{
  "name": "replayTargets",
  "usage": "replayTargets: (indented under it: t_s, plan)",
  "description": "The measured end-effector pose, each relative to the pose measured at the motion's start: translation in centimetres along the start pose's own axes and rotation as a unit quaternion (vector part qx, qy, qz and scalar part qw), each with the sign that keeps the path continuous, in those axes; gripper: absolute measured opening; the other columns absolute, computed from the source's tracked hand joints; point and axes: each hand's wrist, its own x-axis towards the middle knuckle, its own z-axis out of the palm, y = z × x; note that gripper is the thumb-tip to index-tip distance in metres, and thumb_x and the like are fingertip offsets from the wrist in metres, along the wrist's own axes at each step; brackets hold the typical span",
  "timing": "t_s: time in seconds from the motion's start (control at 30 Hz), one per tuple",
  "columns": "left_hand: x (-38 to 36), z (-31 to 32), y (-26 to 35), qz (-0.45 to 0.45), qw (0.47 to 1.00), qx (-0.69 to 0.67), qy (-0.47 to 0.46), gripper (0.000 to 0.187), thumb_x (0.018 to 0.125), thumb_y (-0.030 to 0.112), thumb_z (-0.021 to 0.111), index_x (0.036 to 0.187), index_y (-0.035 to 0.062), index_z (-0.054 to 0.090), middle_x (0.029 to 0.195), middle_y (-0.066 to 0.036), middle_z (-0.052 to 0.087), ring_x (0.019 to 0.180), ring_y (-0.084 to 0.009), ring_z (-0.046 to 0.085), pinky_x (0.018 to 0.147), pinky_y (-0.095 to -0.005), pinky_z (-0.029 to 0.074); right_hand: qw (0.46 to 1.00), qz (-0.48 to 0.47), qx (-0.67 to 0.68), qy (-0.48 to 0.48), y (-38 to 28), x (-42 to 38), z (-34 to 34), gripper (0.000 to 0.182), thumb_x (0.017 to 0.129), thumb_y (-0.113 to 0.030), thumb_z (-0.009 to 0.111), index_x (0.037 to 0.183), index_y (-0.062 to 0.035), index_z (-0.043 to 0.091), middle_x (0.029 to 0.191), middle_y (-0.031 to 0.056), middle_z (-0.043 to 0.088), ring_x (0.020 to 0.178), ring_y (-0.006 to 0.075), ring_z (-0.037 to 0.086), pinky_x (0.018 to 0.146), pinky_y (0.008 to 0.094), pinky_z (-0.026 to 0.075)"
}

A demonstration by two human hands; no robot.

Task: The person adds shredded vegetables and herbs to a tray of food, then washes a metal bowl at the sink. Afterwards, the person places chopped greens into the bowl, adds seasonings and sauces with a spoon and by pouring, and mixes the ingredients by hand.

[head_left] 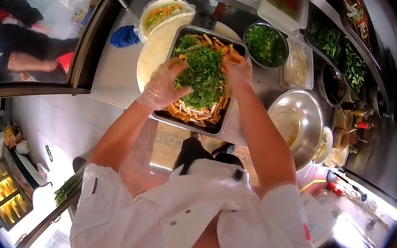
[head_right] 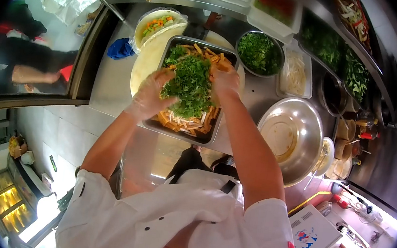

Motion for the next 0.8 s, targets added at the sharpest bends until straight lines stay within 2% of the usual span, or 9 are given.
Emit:
replayTargets:
  t_s: [0.1, 0.2, 0.3, 0.4, 0.5, 0.6, 0.63, 0.73, 0.8]
  plan:
    - [4.2, -0.1, -1.3, -0.005, 0.998, -0.032, 0.062, 0.081, 0.085, 0.043, 0.079, 0.151, 0.0082, 0.046, 0.148, -0.023, 0.050, 0.135, -0.0391, 0.050, 0.115, -0.0441, 0.041, 0.997, -0.038, -0.060, 0.006, -0.3, -2.0, -0.7, 0.045, 0.091, -0.022, 0.076, 0.133, -0.0112, 0.068, 0.118, 0.0095, 0.073, 0.097, 0.0163, 0.070, 0.084, 0.0309, 0.055]
    - [9.8, 2.1, -3.4, -0.045, 0.999, 0.018, 0.014, 0.080, 0.088, 0.048, 0.076, 0.148, 0.0042, 0.048, 0.148, -0.025, 0.051, 0.137, -0.0383, 0.049, 0.114, -0.0416, 0.042, 0.991, -0.080, -0.108, -0.004, -0.9, -5.8, -1.2, 0.047, 0.090, -0.021, 0.074, 0.135, -0.0109, 0.066, 0.129, 0.0128, 0.070, 0.112, 0.0246, 0.069, 0.096, 0.0332, 0.053]
    - [12.7, 1.7, -2.8, -0.093, 0.988, 0.024, -0.119, 0.078, 0.089, 0.048, 0.075, 0.148, 0.0046, 0.049, 0.147, -0.023, 0.054, 0.134, -0.0361, 0.053, 0.112, -0.0409, 0.043, 0.980, -0.083, -0.170, -0.059, -0.1, -7.1, -1.8, 0.050, 0.088, -0.020, 0.077, 0.136, -0.0107, 0.065, 0.135, 0.0145, 0.065, 0.118, 0.0283, 0.065, 0.100, 0.0368, 0.052]
    - [13.1, 2.4, -3.5, -0.049, 0.993, 0.019, -0.102, 0.071, 0.090, 0.044, 0.074, 0.146, 0.0062, 0.051, 0.138, -0.019, 0.062, 0.124, -0.0357, 0.060, 0.106, -0.0430, 0.048, 0.954, -0.165, -0.241, -0.069, 0.2, -8.2, -1.7, 0.052, 0.087, -0.020, 0.078, 0.137, -0.0113, 0.064, 0.137, 0.0156, 0.061, 0.121, 0.0319, 0.062, 0.102, 0.0404, 0.051]
    - [12.4, -0.3, -2.6, -0.022, 0.982, -0.130, -0.134, 0.057, 0.092, 0.036, 0.072, 0.141, 0.0111, 0.056, 0.128, -0.016, 0.068, 0.118, -0.0326, 0.065, 0.097, -0.0424, 0.052, 0.906, -0.253, -0.313, -0.132, -1.4, -9.1, -2.0, 0.048, 0.094, -0.028, 0.069, 0.139, -0.0124, 0.062, 0.141, 0.0142, 0.058, 0.129, 0.0348, 0.054, 0.111, 0.0437, 0.042]
    - [14.5, 0.6, -6.0, -0.081, 0.991, -0.085, -0.070, 0.046, 0.095, 0.031, 0.068, 0.137, 0.0131, 0.059, 0.125, -0.015, 0.069, 0.116, -0.0292, 0.066, 0.094, -0.0411, 0.053, 0.891, -0.264, -0.342, -0.138, -2.4, -8.9, -1.2, 0.044, 0.097, -0.027, 0.066, 0.139, -0.0132, 0.063, 0.148, 0.0125, 0.054, 0.138, 0.0352, 0.048, 0.117, 0.0439, 0.037]
    - [15.2, 0.6, -6.1, -0.097, 0.992, 0.018, -0.077, 0.041, 0.096, 0.022, 0.063, 0.136, 0.0132, 0.059, 0.126, -0.016, 0.068, 0.118, -0.0314, 0.064, 0.097, -0.0423, 0.052, 0.889, -0.274, -0.348, -0.112, -2.0, -8.4, -0.9, 0.044, 0.097, -0.028, 0.065, 0.139, -0.0134, 0.063, 0.150, 0.0129, 0.052, 0.138, 0.0352, 0.048, 0.117, 0.0439, 0.037]
    - [16.0, 1.6, -6.3, 0.014, 0.983, 0.173, -0.051, 0.044, 0.093, 0.012, 0.059, 0.136, 0.0135, 0.059, 0.128, -0.018, 0.067, 0.120, -0.0359, 0.063, 0.101, -0.0440, 0.050, 0.901, -0.274, -0.330, -0.063, -1.3, -7.8, -1.0, 0.042, 0.099, -0.028, 0.062, 0.138, -0.0128, 0.063, 0.154, 0.0141, 0.047, 0.139, 0.0362, 0.047, 0.117, 0.0430, 0.037]
    - [16.6, 2.1, -6.4, 0.014, 0.970, 0.222, -0.097, 0.047, 0.089, 0.008, 0.056, 0.136, 0.0141, 0.060, 0.129, -0.020, 0.065, 0.121, -0.0387, 0.061, 0.103, -0.0457, 0.048, 0.908, -0.276, -0.310, -0.053, -1.0, -8.0, -1.5, 0.041, 0.099, -0.026, 0.061, 0.137, -0.0118, 0.062, 0.154, 0.0154, 0.047, 0.137, 0.0375, 0.048, 0.116, 0.0436, 0.038]
